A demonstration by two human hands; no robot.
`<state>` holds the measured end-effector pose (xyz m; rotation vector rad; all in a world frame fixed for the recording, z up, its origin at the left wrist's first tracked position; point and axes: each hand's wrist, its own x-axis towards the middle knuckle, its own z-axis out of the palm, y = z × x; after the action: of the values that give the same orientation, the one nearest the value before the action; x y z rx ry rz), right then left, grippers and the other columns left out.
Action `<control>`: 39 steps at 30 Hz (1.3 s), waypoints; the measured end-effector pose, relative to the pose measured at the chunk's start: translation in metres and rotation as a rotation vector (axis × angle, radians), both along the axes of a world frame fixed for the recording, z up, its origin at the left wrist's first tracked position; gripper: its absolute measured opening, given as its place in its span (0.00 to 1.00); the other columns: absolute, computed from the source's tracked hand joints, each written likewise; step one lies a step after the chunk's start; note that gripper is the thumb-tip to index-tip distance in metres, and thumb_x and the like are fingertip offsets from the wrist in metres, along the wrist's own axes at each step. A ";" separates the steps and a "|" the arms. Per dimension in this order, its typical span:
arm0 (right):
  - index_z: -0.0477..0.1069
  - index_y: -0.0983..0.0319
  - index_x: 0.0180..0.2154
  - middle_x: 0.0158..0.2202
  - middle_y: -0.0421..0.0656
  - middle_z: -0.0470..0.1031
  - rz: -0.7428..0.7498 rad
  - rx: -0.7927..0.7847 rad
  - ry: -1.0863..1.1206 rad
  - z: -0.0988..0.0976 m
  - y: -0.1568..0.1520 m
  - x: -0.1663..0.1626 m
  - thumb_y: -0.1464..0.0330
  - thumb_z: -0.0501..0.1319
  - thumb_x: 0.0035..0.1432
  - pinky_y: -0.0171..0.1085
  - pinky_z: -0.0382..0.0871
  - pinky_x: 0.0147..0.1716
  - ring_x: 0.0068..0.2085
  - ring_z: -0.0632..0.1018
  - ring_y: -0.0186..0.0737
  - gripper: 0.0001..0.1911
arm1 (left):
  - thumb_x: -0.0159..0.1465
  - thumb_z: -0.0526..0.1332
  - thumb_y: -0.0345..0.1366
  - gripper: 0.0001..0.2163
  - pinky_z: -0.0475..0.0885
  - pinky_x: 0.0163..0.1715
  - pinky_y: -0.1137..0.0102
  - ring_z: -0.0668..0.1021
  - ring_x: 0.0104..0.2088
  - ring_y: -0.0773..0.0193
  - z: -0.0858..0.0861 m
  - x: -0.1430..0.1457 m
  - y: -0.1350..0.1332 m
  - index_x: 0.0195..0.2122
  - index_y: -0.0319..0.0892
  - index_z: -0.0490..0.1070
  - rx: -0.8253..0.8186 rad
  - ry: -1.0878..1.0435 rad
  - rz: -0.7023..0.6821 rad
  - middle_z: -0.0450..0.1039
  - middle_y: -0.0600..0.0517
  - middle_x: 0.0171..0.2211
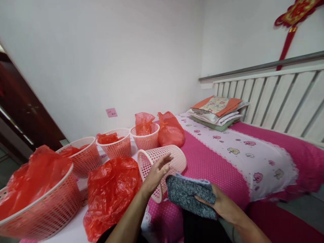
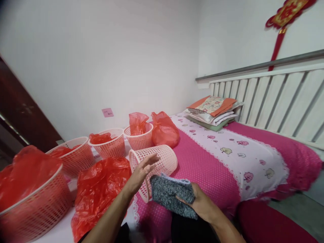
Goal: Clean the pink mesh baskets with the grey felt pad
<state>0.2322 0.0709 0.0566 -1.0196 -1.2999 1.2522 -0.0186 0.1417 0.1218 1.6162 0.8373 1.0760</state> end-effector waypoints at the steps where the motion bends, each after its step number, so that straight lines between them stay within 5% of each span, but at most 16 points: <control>1: 0.85 0.60 0.34 0.31 0.43 0.86 0.068 0.029 -0.010 0.006 -0.002 0.001 0.58 0.81 0.45 0.44 0.83 0.41 0.38 0.85 0.51 0.17 | 0.61 0.68 0.64 0.42 0.67 0.66 0.50 0.75 0.66 0.42 0.000 0.000 -0.002 0.70 0.43 0.68 -0.066 0.020 -0.103 0.77 0.35 0.64; 5: 0.85 0.61 0.35 0.33 0.43 0.85 0.161 0.152 -0.026 0.017 -0.004 0.006 0.61 0.76 0.55 0.40 0.81 0.41 0.40 0.84 0.49 0.11 | 0.52 0.76 0.60 0.40 0.69 0.59 0.56 0.78 0.58 0.45 0.002 0.000 -0.005 0.62 0.44 0.77 -0.205 0.136 -0.299 0.81 0.43 0.56; 8: 0.85 0.60 0.36 0.35 0.44 0.86 -0.028 0.216 -0.074 0.014 0.001 0.011 0.61 0.77 0.52 0.41 0.82 0.42 0.39 0.85 0.49 0.11 | 0.46 0.82 0.48 0.30 0.70 0.46 0.65 0.78 0.45 0.56 0.000 0.005 -0.004 0.48 0.42 0.82 -0.246 0.154 -0.277 0.80 0.50 0.44; 13: 0.85 0.59 0.38 0.35 0.45 0.87 -0.364 0.246 -0.177 0.010 0.008 0.011 0.56 0.77 0.45 0.43 0.83 0.40 0.35 0.86 0.50 0.19 | 0.47 0.81 0.43 0.23 0.62 0.29 0.72 0.69 0.29 0.69 -0.011 0.013 0.000 0.35 0.43 0.69 -0.196 -0.020 -0.154 0.70 0.58 0.30; 16: 0.84 0.59 0.38 0.36 0.46 0.88 -0.372 0.253 -0.189 0.011 0.007 0.008 0.54 0.75 0.48 0.43 0.83 0.43 0.38 0.86 0.51 0.20 | 0.50 0.80 0.40 0.24 0.61 0.29 0.72 0.69 0.30 0.69 -0.010 0.014 0.000 0.43 0.43 0.71 -0.151 -0.072 -0.141 0.70 0.58 0.32; 20: 0.84 0.59 0.37 0.36 0.46 0.88 -0.340 0.235 -0.198 0.013 0.005 0.006 0.52 0.73 0.52 0.42 0.82 0.39 0.37 0.86 0.50 0.18 | 0.46 0.81 0.39 0.43 0.64 0.34 0.71 0.73 0.34 0.67 -0.005 0.014 -0.004 0.64 0.43 0.70 -0.274 0.004 -0.170 0.71 0.58 0.34; 24: 0.84 0.58 0.34 0.35 0.45 0.86 -0.269 0.350 -0.320 0.020 0.001 0.003 0.58 0.70 0.54 0.39 0.79 0.39 0.37 0.84 0.49 0.11 | 0.43 0.80 0.41 0.27 0.65 0.36 0.69 0.74 0.35 0.64 -0.007 0.015 -0.007 0.45 0.40 0.82 -0.366 0.217 -0.276 0.74 0.56 0.33; 27: 0.84 0.56 0.35 0.38 0.44 0.85 -0.208 0.416 -0.378 0.024 -0.002 0.001 0.63 0.68 0.53 0.37 0.77 0.41 0.40 0.84 0.48 0.08 | 0.45 0.77 0.42 0.15 0.62 0.31 0.69 0.70 0.29 0.66 -0.009 0.016 -0.008 0.31 0.40 0.79 -0.351 0.365 -0.316 0.72 0.58 0.27; 31: 0.83 0.56 0.31 0.29 0.41 0.83 -0.278 0.323 -0.355 0.021 -0.004 0.001 0.58 0.71 0.51 0.37 0.76 0.33 0.33 0.81 0.47 0.09 | 0.48 0.75 0.44 0.14 0.59 0.28 0.70 0.67 0.27 0.68 -0.008 0.016 -0.010 0.30 0.40 0.78 -0.327 0.341 -0.288 0.69 0.58 0.26; 35: 0.83 0.56 0.30 0.29 0.44 0.84 -0.438 0.238 -0.278 0.015 -0.002 0.000 0.51 0.74 0.47 0.42 0.78 0.35 0.34 0.82 0.53 0.16 | 0.58 0.71 0.57 0.22 0.57 0.29 0.70 0.65 0.28 0.68 -0.007 0.015 -0.012 0.28 0.41 0.75 -0.241 0.303 -0.371 0.67 0.57 0.27; 39: 0.81 0.56 0.28 0.28 0.45 0.83 -0.452 0.213 -0.289 0.015 0.001 -0.002 0.48 0.73 0.45 0.43 0.77 0.35 0.33 0.81 0.53 0.19 | 0.50 0.77 0.58 0.24 0.61 0.31 0.70 0.69 0.29 0.66 -0.013 0.018 -0.013 0.34 0.41 0.78 -0.327 0.325 -0.373 0.70 0.57 0.28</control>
<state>0.2306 0.0719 0.0719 -1.2826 -1.2904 0.6279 -0.0006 0.1285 0.1089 1.6017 0.8283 0.3966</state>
